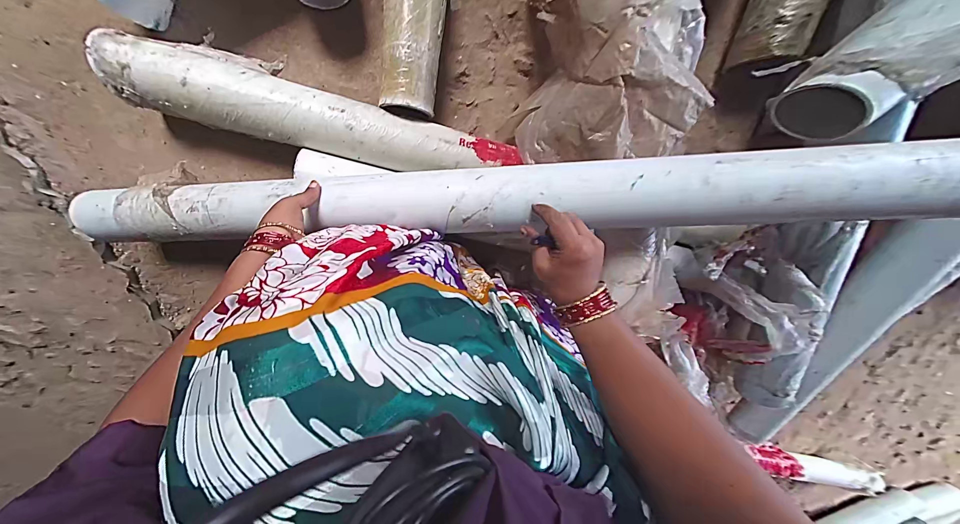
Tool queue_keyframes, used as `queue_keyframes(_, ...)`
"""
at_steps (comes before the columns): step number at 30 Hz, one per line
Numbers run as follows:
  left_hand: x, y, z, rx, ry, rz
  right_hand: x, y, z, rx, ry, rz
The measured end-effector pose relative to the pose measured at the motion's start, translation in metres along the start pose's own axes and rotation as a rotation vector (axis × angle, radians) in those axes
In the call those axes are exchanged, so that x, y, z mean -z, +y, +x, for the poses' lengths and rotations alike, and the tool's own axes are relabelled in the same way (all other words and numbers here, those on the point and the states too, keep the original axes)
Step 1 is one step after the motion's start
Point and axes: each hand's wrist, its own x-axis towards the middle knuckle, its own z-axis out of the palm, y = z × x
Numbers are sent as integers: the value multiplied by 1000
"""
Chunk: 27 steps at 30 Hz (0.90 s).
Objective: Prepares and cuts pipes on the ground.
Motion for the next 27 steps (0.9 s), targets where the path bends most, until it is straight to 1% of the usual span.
queue_keyframes(4, 0, 1, -5, 4, 6, 31, -8, 7, 7, 222, 59, -169)
queue_keyframes(8, 3, -4, 6, 30, 5, -38, -6, 7, 0, 310, -14, -258)
queue_keyframes(11, 5, -8, 12, 63, 17, -52, -3, 6, -4, 284, -93, -269)
queue_keyframes(12, 4, -9, 12, 79, 15, -53, -2, 6, -5, 252, -93, -264)
queue_keyframes(15, 3, -9, 8, 96, 14, -41, 4, 6, -6, 106, -20, -203)
queue_keyframes(19, 1, -7, 3, 113, 21, -47, 0, 2, -14, 157, -35, -155)
queue_keyframes(22, -1, -5, -1, 106, 28, -83, -7, -5, -14, 114, -63, -205)
queue_keyframes(27, 1, -5, 5, 109, 18, -46, -12, -16, -12, 36, -146, -271)
